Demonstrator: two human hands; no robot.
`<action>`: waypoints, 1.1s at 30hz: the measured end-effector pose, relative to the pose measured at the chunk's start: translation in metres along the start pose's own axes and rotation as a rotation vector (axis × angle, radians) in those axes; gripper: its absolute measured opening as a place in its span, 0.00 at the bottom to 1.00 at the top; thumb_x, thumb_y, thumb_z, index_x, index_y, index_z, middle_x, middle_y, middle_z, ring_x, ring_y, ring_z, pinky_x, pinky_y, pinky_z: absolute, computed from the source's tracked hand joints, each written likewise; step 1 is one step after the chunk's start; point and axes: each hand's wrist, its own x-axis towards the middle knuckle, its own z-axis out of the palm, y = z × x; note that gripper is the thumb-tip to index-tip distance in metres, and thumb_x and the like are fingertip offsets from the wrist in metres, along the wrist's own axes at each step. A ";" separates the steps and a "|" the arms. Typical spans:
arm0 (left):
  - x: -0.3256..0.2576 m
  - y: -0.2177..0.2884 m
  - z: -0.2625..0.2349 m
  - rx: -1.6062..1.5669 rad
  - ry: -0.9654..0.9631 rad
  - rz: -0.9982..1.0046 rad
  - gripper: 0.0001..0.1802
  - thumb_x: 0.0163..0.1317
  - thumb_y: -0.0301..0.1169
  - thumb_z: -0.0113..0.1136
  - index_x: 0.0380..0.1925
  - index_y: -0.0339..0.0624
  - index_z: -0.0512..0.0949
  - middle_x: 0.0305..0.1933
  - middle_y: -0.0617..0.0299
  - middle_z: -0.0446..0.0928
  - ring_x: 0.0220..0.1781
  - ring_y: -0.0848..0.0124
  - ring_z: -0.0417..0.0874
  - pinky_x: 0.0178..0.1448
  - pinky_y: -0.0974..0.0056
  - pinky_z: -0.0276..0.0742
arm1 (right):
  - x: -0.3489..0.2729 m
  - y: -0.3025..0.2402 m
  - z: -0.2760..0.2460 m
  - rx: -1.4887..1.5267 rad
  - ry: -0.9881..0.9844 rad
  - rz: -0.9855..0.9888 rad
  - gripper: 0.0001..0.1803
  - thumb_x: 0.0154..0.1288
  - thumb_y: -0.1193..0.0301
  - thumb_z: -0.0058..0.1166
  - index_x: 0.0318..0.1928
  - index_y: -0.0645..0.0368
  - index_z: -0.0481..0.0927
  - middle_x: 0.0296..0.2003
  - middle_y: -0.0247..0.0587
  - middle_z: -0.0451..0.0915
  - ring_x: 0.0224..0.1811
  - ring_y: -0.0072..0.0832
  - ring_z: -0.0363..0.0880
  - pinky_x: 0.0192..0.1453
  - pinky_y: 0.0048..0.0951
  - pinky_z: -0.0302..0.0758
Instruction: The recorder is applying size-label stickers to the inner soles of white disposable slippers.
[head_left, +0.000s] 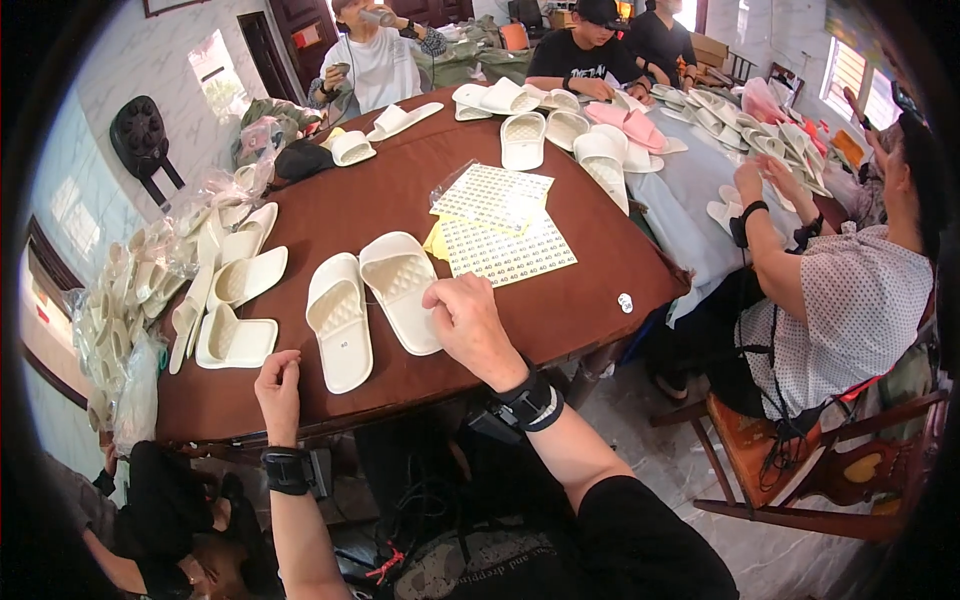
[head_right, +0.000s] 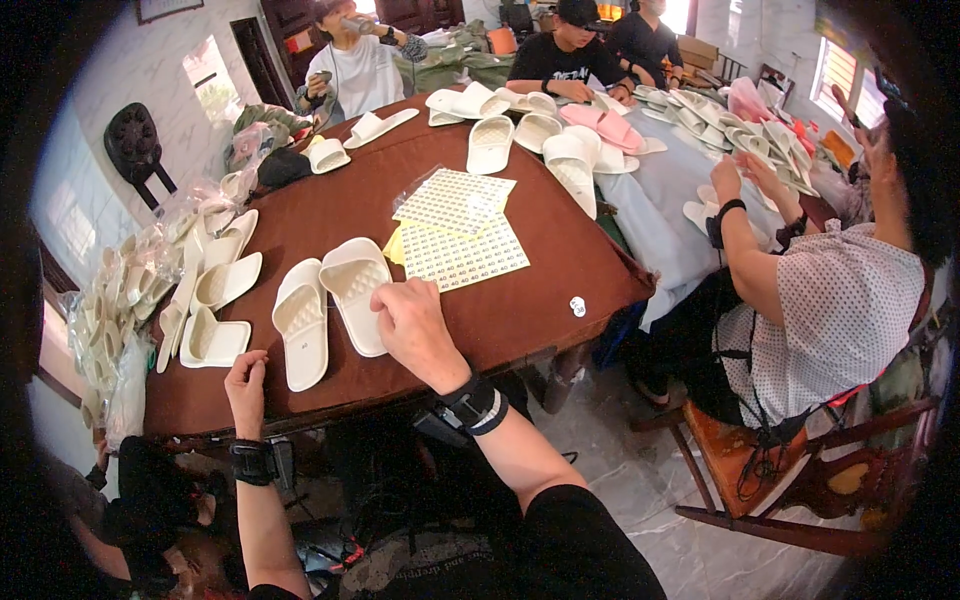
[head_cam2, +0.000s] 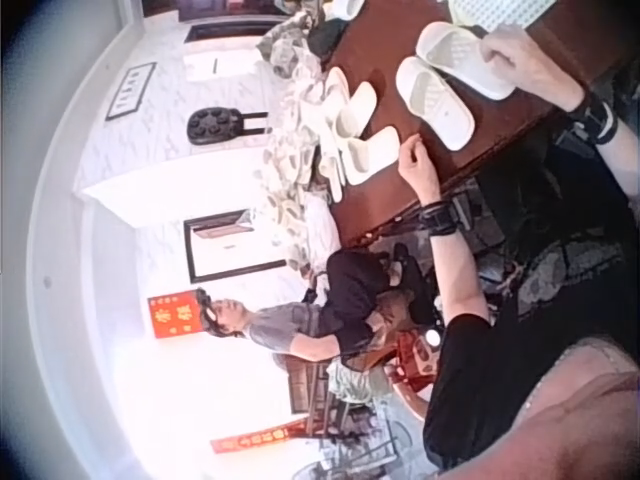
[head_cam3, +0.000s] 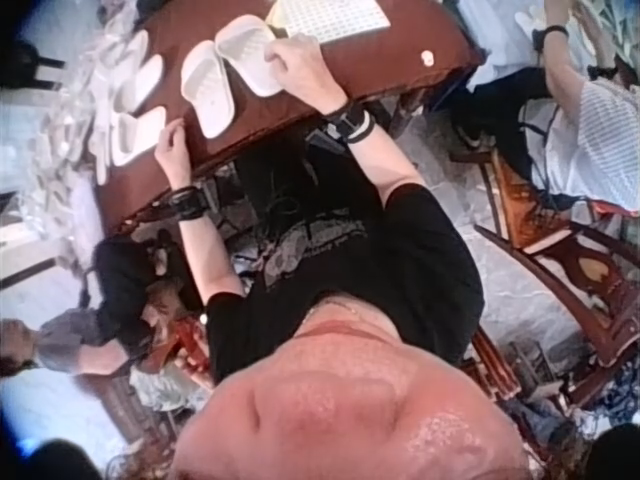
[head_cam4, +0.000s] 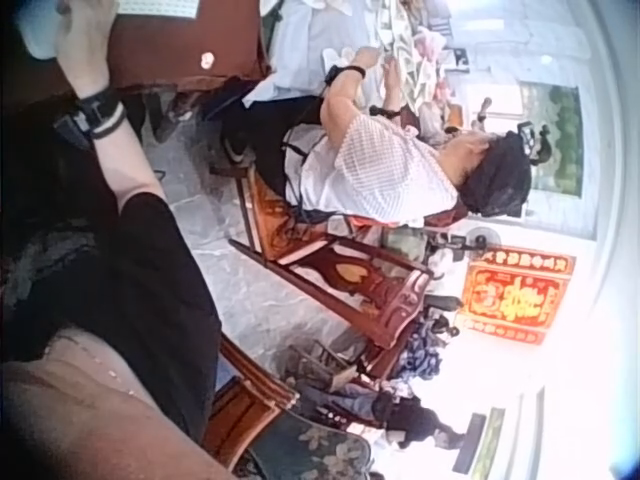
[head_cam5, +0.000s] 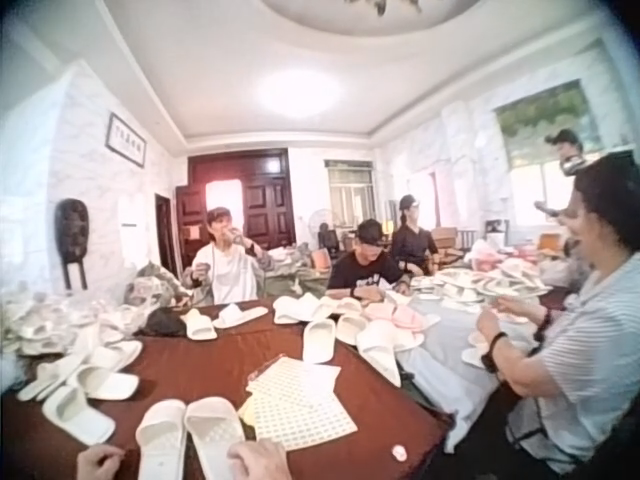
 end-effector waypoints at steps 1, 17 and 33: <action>0.000 0.000 0.000 0.004 -0.007 -0.013 0.06 0.65 0.22 0.55 0.39 0.34 0.81 0.37 0.63 0.81 0.41 0.76 0.79 0.48 0.70 0.73 | 0.000 0.000 0.000 0.003 -0.002 0.006 0.06 0.54 0.82 0.51 0.31 0.56 0.76 0.29 0.39 0.79 0.38 0.39 0.72 0.48 0.38 0.64; 0.000 0.003 0.001 0.003 0.011 -0.033 0.07 0.65 0.23 0.55 0.39 0.34 0.81 0.35 0.63 0.81 0.40 0.76 0.79 0.47 0.71 0.73 | -0.001 0.002 0.003 -0.024 -0.010 -0.024 0.06 0.55 0.81 0.51 0.31 0.56 0.76 0.29 0.37 0.78 0.36 0.38 0.72 0.47 0.38 0.64; 0.000 -0.001 0.004 -0.001 0.011 -0.009 0.07 0.64 0.22 0.56 0.39 0.36 0.81 0.35 0.65 0.80 0.38 0.77 0.77 0.44 0.72 0.73 | -0.002 0.003 0.001 -0.004 -0.006 -0.004 0.06 0.54 0.81 0.51 0.30 0.56 0.76 0.28 0.37 0.78 0.35 0.37 0.72 0.46 0.38 0.63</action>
